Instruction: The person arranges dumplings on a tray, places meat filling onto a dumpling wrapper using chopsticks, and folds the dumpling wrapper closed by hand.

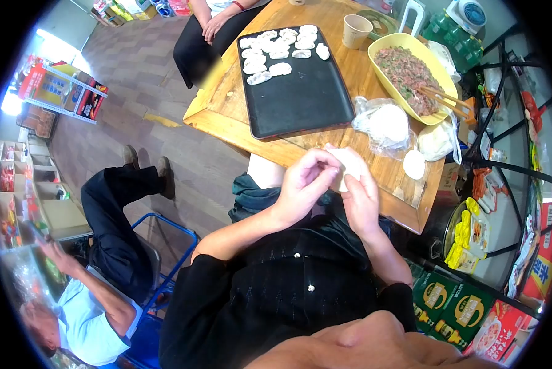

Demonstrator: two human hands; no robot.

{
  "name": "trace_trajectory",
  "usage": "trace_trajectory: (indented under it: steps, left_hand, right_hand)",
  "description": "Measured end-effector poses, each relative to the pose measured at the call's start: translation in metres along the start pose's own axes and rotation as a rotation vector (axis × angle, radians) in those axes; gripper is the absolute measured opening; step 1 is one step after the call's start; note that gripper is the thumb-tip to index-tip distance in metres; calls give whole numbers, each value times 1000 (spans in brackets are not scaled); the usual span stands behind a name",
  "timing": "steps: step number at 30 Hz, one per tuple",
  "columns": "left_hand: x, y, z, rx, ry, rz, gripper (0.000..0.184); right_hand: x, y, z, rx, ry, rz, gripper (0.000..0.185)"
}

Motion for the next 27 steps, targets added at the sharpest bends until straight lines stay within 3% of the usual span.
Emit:
trace_trajectory:
  steps: [2,5,7,8,10,12,15,18,23,27]
  left_hand:
    - [8,1,1,-237,113,117,20]
    - [9,6,2,-282,210,225,21]
    - [11,-1,1,125,20,5,26]
    - [13,-6,1,123,24,6,26]
    - [11,-14,1,308,-86,-70,21]
    - [13,-11,3,306,-77,-80,16]
    - [10,-1,8,219,34,54,15]
    - [6,3,17,-101,58,335,11]
    - [3,16,28,-204,28,376,9]
    - [1,27,32,-265,-52,491,10]
  right_hand:
    - [-1,-9,1,-93,63,155,47]
    - [1,-23,3,-206,150,335,45]
    - [4,-23,4,-203,147,375,44]
    - [6,-24,3,-198,148,412,42]
    - [10,-20,3,-158,107,398,42]
    - [13,-17,0,-115,69,384,41]
    - [15,-11,-1,-14,69,260,45]
    - [22,-6,-4,-110,147,205,49]
    - [24,-11,3,-48,11,41,49]
    - [21,-20,3,30,91,15,39]
Point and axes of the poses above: each hand's wrist, its own z-axis towards the middle knuckle, its own x-axis out of the back of the hand, y = z × x, the point moved 1 cm from there along z, towards the middle knuckle, and after that the axes turned 15 degrees about y, right-handed, at the moved point
